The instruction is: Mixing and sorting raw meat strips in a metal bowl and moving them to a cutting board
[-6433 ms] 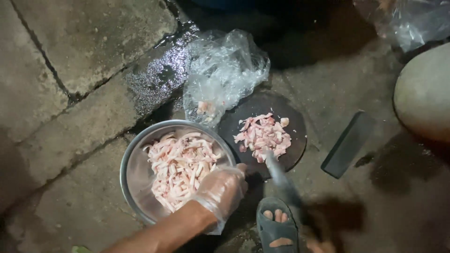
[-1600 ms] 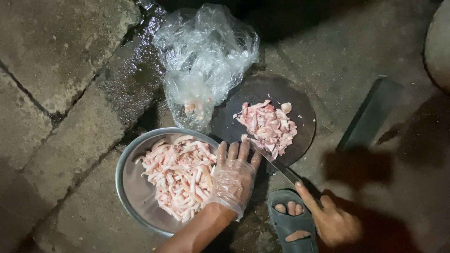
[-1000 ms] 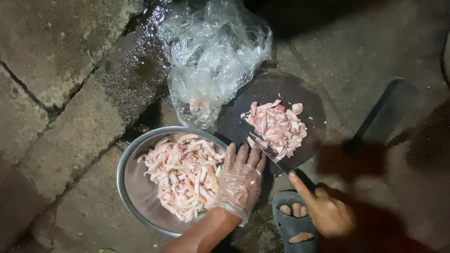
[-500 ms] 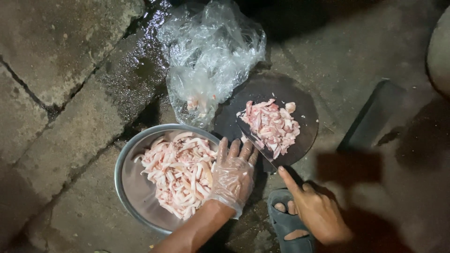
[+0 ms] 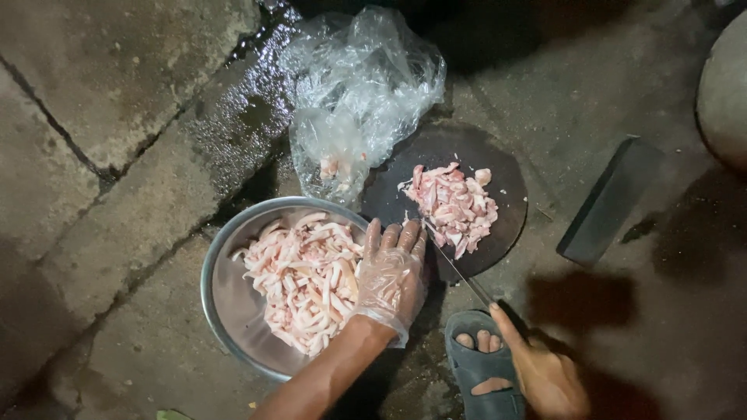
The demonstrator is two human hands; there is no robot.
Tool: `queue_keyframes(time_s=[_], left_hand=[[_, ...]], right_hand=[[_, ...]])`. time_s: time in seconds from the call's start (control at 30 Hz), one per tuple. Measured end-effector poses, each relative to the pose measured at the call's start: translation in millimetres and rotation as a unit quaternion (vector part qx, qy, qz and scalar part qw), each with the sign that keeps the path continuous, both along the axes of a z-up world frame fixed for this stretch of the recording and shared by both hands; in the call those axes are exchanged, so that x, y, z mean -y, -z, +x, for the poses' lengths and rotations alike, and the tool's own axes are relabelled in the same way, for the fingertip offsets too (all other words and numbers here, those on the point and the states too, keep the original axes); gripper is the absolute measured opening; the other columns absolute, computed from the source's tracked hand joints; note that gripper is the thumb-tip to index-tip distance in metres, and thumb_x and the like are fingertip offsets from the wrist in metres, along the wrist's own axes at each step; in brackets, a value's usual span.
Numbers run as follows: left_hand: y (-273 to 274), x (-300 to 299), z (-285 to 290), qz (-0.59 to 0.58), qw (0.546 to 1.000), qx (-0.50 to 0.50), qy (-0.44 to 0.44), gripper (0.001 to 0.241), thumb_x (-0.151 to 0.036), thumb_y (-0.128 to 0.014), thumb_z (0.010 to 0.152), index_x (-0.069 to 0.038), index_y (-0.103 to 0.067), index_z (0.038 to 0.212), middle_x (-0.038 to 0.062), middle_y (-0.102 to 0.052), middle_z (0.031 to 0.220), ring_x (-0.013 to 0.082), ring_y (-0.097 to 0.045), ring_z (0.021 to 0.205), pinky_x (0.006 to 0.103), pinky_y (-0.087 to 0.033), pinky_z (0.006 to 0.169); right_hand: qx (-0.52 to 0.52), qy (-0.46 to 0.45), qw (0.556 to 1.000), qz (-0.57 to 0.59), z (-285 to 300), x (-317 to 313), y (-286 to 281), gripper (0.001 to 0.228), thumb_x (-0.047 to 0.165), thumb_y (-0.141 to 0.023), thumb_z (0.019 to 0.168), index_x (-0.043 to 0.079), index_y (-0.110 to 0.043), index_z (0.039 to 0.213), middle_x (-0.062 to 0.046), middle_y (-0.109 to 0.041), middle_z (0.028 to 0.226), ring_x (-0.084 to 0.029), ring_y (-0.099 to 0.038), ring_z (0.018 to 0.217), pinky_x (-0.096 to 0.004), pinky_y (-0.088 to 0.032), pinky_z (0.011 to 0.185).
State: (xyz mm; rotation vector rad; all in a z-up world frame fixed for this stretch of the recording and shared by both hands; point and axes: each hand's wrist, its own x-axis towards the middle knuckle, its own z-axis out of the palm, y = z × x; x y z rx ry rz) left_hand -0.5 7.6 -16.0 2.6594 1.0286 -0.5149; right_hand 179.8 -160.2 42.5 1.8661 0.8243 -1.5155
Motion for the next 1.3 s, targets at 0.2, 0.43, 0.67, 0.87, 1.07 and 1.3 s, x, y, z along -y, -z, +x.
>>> queue_keyframes(time_s=[0.2, 0.43, 0.67, 0.87, 1.07, 1.3], left_hand=[[4, -11, -6, 0.014, 0.994, 0.1, -0.043, 0.052, -0.025, -0.047, 0.09, -0.011, -0.06, 0.138, 0.01, -0.056, 0.146, 0.0377, -0.051, 0.131, 0.0592, -0.02, 0.122], [-1, -20, 21, 0.062, 0.987, 0.122, -0.086, 0.037, -0.027, -0.078, 0.074, -0.019, -0.068, 0.109, 0.007, -0.068, 0.102, 0.0304, -0.063, 0.096, 0.0573, -0.037, 0.11], [4, -48, 35, -0.06, 0.991, -0.098, -0.066, 0.003, -0.02, -0.061, 0.093, -0.019, -0.064, 0.094, -0.004, -0.066, 0.073, 0.0201, -0.066, 0.08, 0.0617, -0.023, 0.122], [-23, -78, 24, -0.055, 0.982, -0.019, -0.181, 0.027, -0.016, -0.059, 0.093, -0.027, -0.053, 0.069, -0.009, -0.056, 0.062, 0.0159, -0.061, 0.067, 0.0431, -0.041, 0.106], [-123, -92, -25, -0.122, 0.843, 0.508, -0.132, 0.021, 0.008, -0.047, 0.083, -0.01, -0.052, 0.075, 0.001, -0.06, 0.071, 0.0131, -0.057, 0.061, 0.0257, -0.05, 0.05], [-129, -76, -135, -0.159, 0.936, 0.214, -0.231, 0.032, -0.025, -0.059, 0.091, -0.008, -0.063, 0.118, 0.014, -0.072, 0.109, 0.0322, -0.07, 0.098, 0.0455, -0.057, 0.084]], right_hand=[[0.018, -0.059, 0.997, 0.053, 11, 18, 16, 0.091, 0.048, -0.054, 0.094, 0.058, 0.005, 0.162, -0.007, -0.076, 0.108, -0.03, -0.076, 0.101, -0.039, -0.056, 0.095], [0.0, -0.03, 0.996, 0.081, 5, 22, 14, 0.102, 0.069, -0.054, 0.081, 0.055, 0.005, 0.163, -0.004, -0.075, 0.116, -0.028, -0.075, 0.106, -0.04, -0.056, 0.094], [0.061, -0.114, 0.988, 0.088, 0, 37, 29, 0.078, 0.05, -0.041, 0.099, 0.063, 0.004, 0.161, 0.001, -0.073, 0.107, -0.029, -0.075, 0.094, -0.047, -0.058, 0.085], [0.051, -0.127, 0.987, 0.08, 2, 27, 21, 0.078, 0.052, -0.044, 0.099, 0.062, 0.003, 0.161, 0.0, -0.073, 0.104, -0.025, -0.075, 0.089, -0.041, -0.059, 0.085], [-0.004, 0.004, 0.989, 0.149, 17, 32, 21, 0.076, 0.045, -0.046, 0.097, 0.052, -0.01, 0.163, -0.005, -0.072, 0.127, -0.028, -0.072, 0.118, -0.038, -0.056, 0.099], [0.144, -0.607, 0.476, 0.62, 52, 257, 272, 0.046, 0.021, -0.068, 0.096, -0.003, -0.069, 0.135, -0.024, -0.072, 0.13, -0.036, -0.071, 0.11, -0.052, -0.052, 0.104]])
